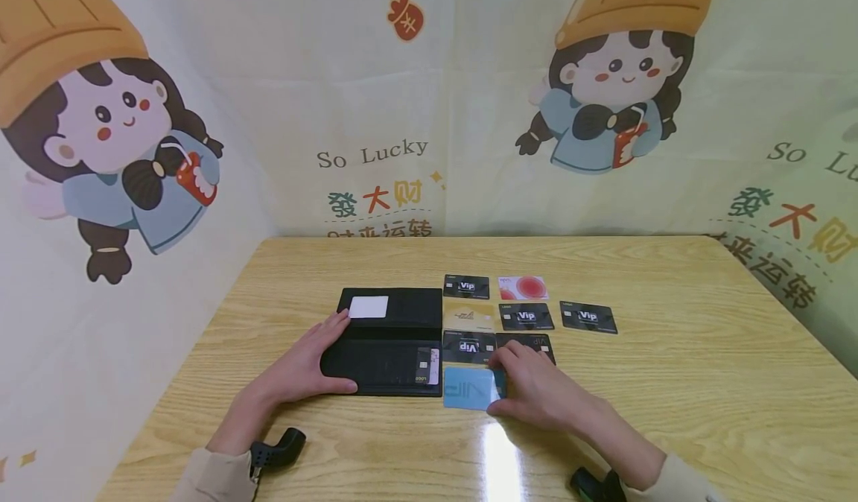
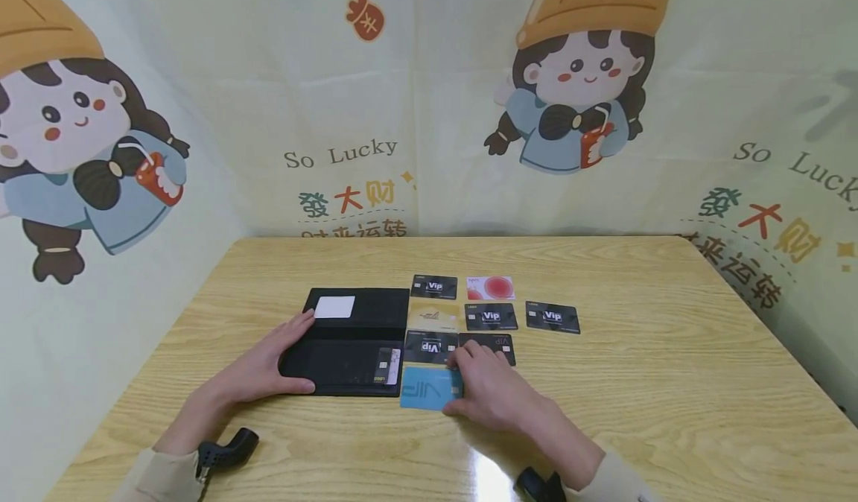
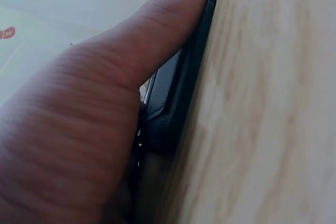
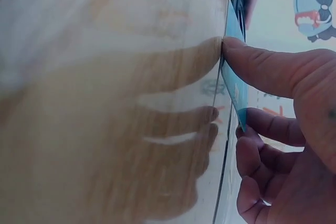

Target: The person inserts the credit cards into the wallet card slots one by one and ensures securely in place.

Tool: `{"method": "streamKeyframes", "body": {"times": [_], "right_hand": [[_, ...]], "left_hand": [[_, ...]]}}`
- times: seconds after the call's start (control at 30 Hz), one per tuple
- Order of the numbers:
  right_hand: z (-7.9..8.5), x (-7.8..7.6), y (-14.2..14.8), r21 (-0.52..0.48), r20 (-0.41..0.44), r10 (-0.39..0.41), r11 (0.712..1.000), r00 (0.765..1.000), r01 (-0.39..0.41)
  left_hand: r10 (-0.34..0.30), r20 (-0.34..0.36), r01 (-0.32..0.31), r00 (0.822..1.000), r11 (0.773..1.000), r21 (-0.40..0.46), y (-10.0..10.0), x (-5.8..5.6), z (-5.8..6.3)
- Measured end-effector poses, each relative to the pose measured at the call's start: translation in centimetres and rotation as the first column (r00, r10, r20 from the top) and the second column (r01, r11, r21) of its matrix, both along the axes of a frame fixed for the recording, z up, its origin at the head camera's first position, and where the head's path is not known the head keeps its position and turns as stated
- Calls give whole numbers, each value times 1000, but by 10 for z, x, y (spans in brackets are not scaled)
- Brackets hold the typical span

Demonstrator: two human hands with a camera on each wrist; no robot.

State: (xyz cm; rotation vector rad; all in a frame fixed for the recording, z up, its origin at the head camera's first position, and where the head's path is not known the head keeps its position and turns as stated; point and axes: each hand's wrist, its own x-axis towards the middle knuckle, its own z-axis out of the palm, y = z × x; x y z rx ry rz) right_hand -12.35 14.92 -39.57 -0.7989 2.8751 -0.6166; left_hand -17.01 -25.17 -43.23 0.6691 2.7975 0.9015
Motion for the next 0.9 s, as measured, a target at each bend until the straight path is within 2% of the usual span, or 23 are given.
{"method": "streamKeyframes", "body": {"times": [0.13,0.37,0.67,0.9], "right_hand": [[-1,1,0,9,-16,11,1000,1000,-10],[1,3,-3,35,87,-23,999,996,20],[3,7,-4,-40,187,-49,998,981,58],[3,8,1,-82,166,-3,996,986,17]], "left_hand": [[-1,-3,1,1000,1000,0,-1,0,-1],[-5,-10,5,1000,1000,0,-1,0,-1],[-11,-12,11,1000,1000,7,-1,1,-1],[-9,-9,9,1000,1000,7,-1,1,0]]}}
